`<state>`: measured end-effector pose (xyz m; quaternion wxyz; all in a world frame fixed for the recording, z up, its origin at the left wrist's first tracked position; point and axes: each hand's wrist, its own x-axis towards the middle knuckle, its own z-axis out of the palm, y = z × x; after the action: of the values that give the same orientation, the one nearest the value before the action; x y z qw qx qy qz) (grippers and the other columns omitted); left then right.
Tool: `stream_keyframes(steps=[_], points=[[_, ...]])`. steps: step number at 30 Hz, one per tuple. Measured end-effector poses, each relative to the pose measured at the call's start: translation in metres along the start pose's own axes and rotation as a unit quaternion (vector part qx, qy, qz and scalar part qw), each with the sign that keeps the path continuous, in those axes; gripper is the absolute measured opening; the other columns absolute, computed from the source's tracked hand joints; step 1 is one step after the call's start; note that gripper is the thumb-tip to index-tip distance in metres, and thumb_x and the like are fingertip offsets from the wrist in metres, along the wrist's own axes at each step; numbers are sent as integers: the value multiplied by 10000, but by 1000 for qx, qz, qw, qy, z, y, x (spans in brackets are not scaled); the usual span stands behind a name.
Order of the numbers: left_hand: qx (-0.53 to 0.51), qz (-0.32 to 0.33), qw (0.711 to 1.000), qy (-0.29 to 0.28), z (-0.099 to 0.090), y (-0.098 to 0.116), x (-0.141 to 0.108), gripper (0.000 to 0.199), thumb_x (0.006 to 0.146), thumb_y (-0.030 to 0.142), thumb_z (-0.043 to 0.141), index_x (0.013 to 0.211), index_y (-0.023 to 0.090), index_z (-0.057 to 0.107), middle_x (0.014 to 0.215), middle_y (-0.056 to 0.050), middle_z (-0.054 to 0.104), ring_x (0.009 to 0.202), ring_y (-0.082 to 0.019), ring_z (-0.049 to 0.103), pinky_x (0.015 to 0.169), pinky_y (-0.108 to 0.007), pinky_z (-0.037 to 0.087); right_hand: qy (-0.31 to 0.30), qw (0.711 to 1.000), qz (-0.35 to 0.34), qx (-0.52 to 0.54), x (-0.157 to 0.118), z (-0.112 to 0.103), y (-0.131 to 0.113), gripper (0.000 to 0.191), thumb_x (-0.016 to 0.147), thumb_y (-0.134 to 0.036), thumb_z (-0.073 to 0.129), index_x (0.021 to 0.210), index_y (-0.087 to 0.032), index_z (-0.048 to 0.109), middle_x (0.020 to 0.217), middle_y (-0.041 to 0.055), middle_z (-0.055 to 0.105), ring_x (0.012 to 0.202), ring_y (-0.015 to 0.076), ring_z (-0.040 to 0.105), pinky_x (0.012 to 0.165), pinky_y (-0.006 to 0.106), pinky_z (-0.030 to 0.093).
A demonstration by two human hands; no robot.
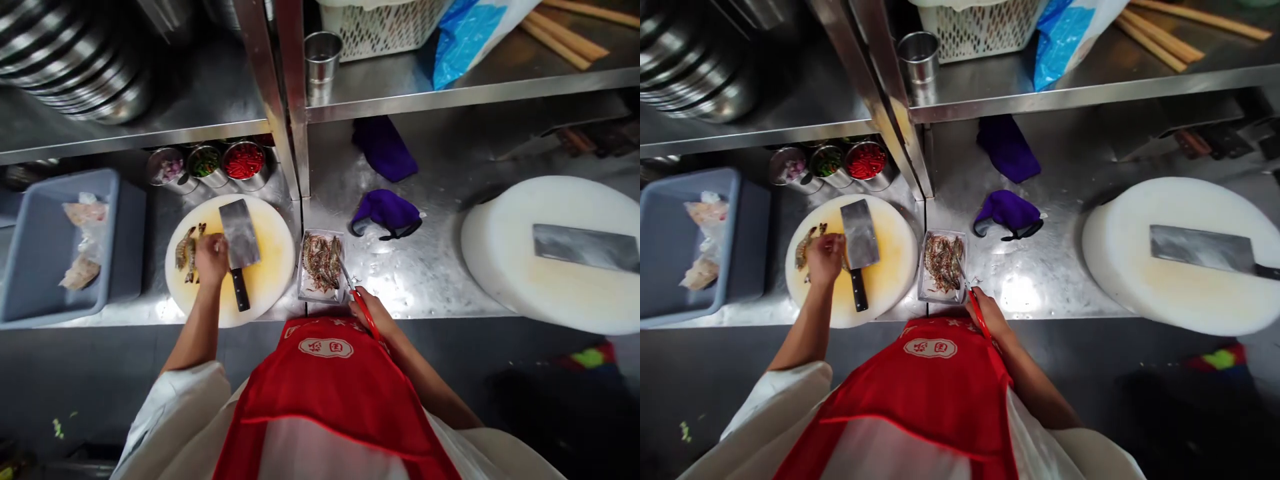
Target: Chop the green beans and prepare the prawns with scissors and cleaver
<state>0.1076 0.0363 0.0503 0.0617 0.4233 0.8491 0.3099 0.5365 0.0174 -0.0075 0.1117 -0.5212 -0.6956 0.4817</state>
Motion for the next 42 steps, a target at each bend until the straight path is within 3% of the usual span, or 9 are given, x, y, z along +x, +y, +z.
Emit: stream_keyframes(steps=[3, 6, 9, 13, 21, 28, 32, 38, 42], points=[[-125, 109, 968, -191, 51, 54, -55, 221, 926, 273, 581, 1092, 183, 696, 1091, -92, 734, 977, -220, 691, 928, -346, 532, 29, 999, 28, 27, 1, 2, 3, 189, 861, -353, 465, 979, -213, 513, 730, 20, 639, 673, 199, 615, 670, 300, 451], [-98, 122, 908, -390, 107, 98, -101, 239, 948, 222, 549, 1122, 190, 710, 1132, -103, 741, 1026, -220, 702, 939, -319, 522, 35, 996, 49, 68, -1, 4, 4, 268, 880, -360, 467, 1086, -197, 517, 738, 13, 643, 647, 189, 616, 640, 291, 461], [36, 135, 899, -414, 147, 122, -117, 306, 977, 180, 474, 1196, 152, 685, 1208, -166, 712, 1103, -252, 691, 967, -345, 501, 40, 994, 61, 86, -5, 5, 5, 275, 875, -345, 477, 1102, -194, 511, 718, 4, 639, 605, 178, 602, 612, 283, 461], [172, 146, 893, -389, 169, 133, -111, 305, 969, 238, 496, 1170, 123, 694, 1175, -240, 704, 1058, -319, 709, 886, -405, 529, 63, 992, 62, 87, -8, 5, 8, 245, 864, -323, 485, 1078, -207, 517, 717, -5, 629, 627, 174, 608, 623, 277, 463], [235, 121, 886, -380, 181, 147, -112, 299, 845, 312, 657, 1033, 103, 759, 1105, -254, 724, 1059, -356, 700, 862, -420, 527, 48, 995, 26, 83, -4, -5, 8, 165, 853, -294, 475, 997, -217, 502, 690, -20, 605, 626, 171, 574, 632, 272, 436], [146, 90, 920, -353, 139, 128, -110, 315, 873, 375, 627, 1064, 151, 742, 1169, -193, 712, 1061, -310, 689, 890, -364, 512, 35, 996, 9, 82, -5, -15, 6, 80, 849, -289, 482, 905, -234, 468, 673, -30, 571, 623, 162, 562, 633, 266, 426], [101, 116, 932, -330, 120, 117, -114, 372, 929, 279, 567, 1275, 193, 673, 1255, -157, 695, 1122, -284, 669, 969, -356, 486, 10, 995, 26, 96, -4, -20, 7, 78, 860, -302, 476, 901, -238, 456, 672, -26, 590, 596, 155, 570, 590, 251, 421], [97, 126, 929, -335, 120, 118, -132, 649, 911, 207, 588, 1534, 257, 417, 1289, -152, 681, 1061, -301, 698, 920, -379, 495, -13, 998, 1, 56, -1, -21, 9, 73, 846, -284, 472, 895, -233, 452, 650, -11, 599, 581, 169, 578, 580, 257, 409], [68, 81, 930, -353, 126, 112, -135, 393, 894, 310, 657, 1270, 200, 625, 1124, -131, 736, 1007, -269, 702, 847, -322, 494, -19, 999, -4, 46, -2, -23, 13, 57, 856, -263, 455, 902, -236, 435, 641, -25, 591, 555, 159, 566, 571, 249, 400]])
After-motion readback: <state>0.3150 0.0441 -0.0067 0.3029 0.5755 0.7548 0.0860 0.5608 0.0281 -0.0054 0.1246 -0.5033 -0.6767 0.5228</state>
